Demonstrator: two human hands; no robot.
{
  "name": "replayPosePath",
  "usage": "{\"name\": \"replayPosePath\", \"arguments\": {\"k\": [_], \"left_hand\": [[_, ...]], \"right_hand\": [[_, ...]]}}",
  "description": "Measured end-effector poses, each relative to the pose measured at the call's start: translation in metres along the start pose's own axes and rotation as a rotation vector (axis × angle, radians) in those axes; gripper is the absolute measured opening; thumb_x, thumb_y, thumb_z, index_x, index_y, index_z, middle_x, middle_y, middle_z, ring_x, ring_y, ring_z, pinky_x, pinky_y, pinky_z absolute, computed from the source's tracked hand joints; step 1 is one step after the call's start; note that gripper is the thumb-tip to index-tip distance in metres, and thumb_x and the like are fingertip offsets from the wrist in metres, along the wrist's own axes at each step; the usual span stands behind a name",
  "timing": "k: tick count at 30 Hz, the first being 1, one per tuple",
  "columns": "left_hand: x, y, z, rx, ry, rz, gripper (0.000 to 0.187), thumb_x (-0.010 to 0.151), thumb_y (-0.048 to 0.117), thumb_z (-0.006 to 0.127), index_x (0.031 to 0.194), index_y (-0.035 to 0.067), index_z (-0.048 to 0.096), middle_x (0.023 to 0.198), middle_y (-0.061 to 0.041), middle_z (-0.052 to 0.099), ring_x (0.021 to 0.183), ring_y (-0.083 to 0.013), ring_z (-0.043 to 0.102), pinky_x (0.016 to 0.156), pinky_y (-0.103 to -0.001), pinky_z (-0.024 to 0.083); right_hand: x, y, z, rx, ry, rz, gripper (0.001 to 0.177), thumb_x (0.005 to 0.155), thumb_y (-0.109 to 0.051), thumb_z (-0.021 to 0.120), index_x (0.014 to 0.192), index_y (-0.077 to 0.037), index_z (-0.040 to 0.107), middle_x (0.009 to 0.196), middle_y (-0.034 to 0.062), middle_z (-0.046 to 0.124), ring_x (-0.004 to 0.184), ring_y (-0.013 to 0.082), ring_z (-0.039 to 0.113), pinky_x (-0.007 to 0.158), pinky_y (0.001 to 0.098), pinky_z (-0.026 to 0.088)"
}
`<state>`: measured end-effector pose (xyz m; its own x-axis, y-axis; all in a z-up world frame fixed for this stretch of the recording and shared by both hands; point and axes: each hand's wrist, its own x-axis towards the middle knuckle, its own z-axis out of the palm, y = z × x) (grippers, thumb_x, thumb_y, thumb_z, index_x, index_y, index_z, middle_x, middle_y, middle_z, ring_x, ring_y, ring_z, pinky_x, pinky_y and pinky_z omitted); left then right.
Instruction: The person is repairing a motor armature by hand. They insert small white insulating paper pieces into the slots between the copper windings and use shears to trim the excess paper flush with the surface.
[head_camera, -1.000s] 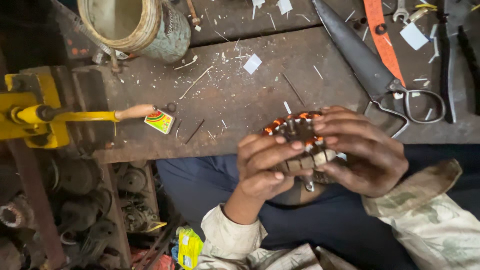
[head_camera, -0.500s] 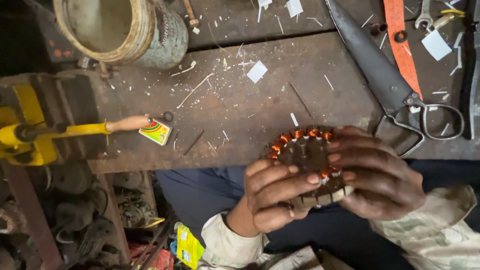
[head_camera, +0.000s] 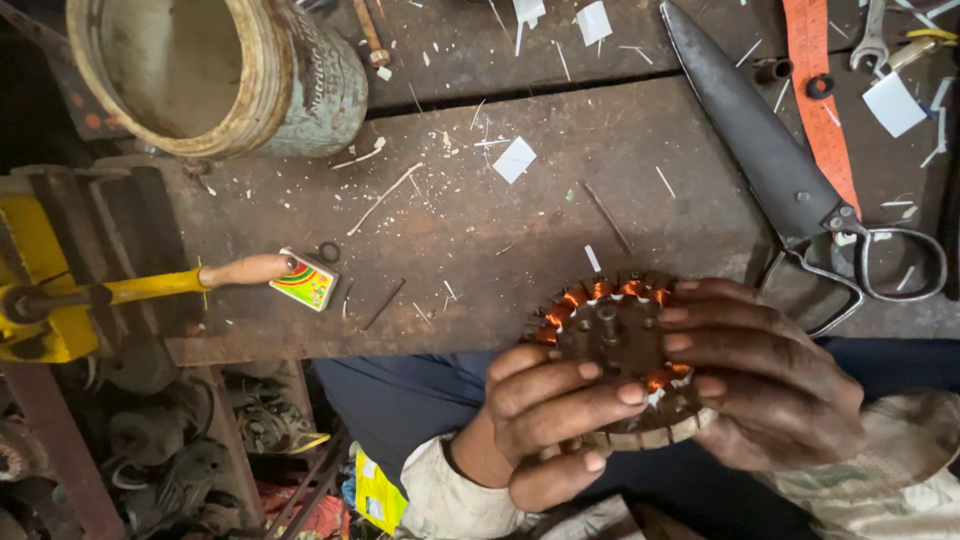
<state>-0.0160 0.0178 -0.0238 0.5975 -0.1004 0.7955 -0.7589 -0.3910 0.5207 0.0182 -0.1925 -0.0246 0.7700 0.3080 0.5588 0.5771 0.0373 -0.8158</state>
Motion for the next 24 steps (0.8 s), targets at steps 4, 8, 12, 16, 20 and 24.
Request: {"name": "replayPosePath", "arguments": {"k": [4, 8, 12, 16, 20, 24], "left_hand": [[0.005, -0.001, 0.01, -0.02, 0.118, -0.006, 0.032, 0.102, 0.019, 0.066, 0.119, 0.015, 0.039, 0.111, -0.012, 0.074, 0.088, -0.0239, 0.068, 0.074, -0.036, 0.053], [0.007, 0.002, -0.001, -0.087, 0.038, -0.034, 0.032, 0.103, 0.017, 0.062, 0.124, 0.015, 0.039, 0.109, -0.015, 0.074, 0.086, -0.0252, 0.068, 0.071, -0.037, 0.054], [0.005, -0.001, 0.012, -0.049, 0.148, -0.002, 0.032, 0.101, 0.019, 0.064, 0.122, 0.014, 0.04, 0.103, -0.013, 0.077, 0.083, -0.0234, 0.069, 0.067, -0.036, 0.053], [0.0, 0.0, 0.017, -0.037, 0.168, -0.006, 0.036, 0.099, 0.02, 0.07, 0.117, 0.015, 0.04, 0.101, -0.01, 0.078, 0.085, -0.0225, 0.07, 0.068, -0.033, 0.054], [-0.002, 0.003, 0.016, -0.03, 0.162, -0.024, 0.036, 0.098, 0.021, 0.072, 0.114, 0.016, 0.039, 0.101, -0.008, 0.078, 0.087, -0.0218, 0.071, 0.07, -0.032, 0.056], [-0.004, 0.004, 0.019, -0.042, 0.195, -0.027, 0.034, 0.097, 0.023, 0.07, 0.113, 0.016, 0.041, 0.102, -0.008, 0.078, 0.086, -0.0212, 0.071, 0.069, -0.033, 0.058]], "right_hand": [[-0.001, -0.004, -0.008, -0.051, -0.122, 0.013, 0.036, 0.091, -0.025, 0.078, 0.113, -0.004, 0.06, 0.121, 0.019, 0.065, 0.12, 0.0388, 0.065, 0.108, 0.0622, 0.055], [0.002, -0.009, -0.009, -0.035, -0.141, 0.03, 0.037, 0.093, -0.029, 0.074, 0.116, -0.005, 0.057, 0.122, 0.0173, 0.063, 0.121, 0.0395, 0.064, 0.107, 0.0647, 0.055], [0.008, -0.009, -0.012, -0.024, -0.183, 0.044, 0.041, 0.095, -0.034, 0.069, 0.12, -0.005, 0.054, 0.123, 0.0175, 0.061, 0.12, 0.0395, 0.064, 0.107, 0.0669, 0.054], [0.007, -0.007, -0.009, -0.043, -0.156, -0.006, 0.043, 0.095, -0.035, 0.069, 0.119, -0.004, 0.052, 0.122, 0.0189, 0.06, 0.118, 0.0388, 0.064, 0.106, 0.0661, 0.055], [-0.003, -0.005, 0.002, -0.074, -0.054, 0.01, 0.034, 0.097, -0.029, 0.067, 0.113, -0.003, 0.052, 0.119, 0.0184, 0.061, 0.115, 0.0374, 0.066, 0.103, 0.0635, 0.055], [-0.005, -0.006, 0.008, -0.112, -0.009, -0.039, 0.035, 0.096, -0.031, 0.068, 0.108, -0.002, 0.052, 0.115, 0.0189, 0.062, 0.112, 0.037, 0.066, 0.102, 0.0631, 0.059]]}}
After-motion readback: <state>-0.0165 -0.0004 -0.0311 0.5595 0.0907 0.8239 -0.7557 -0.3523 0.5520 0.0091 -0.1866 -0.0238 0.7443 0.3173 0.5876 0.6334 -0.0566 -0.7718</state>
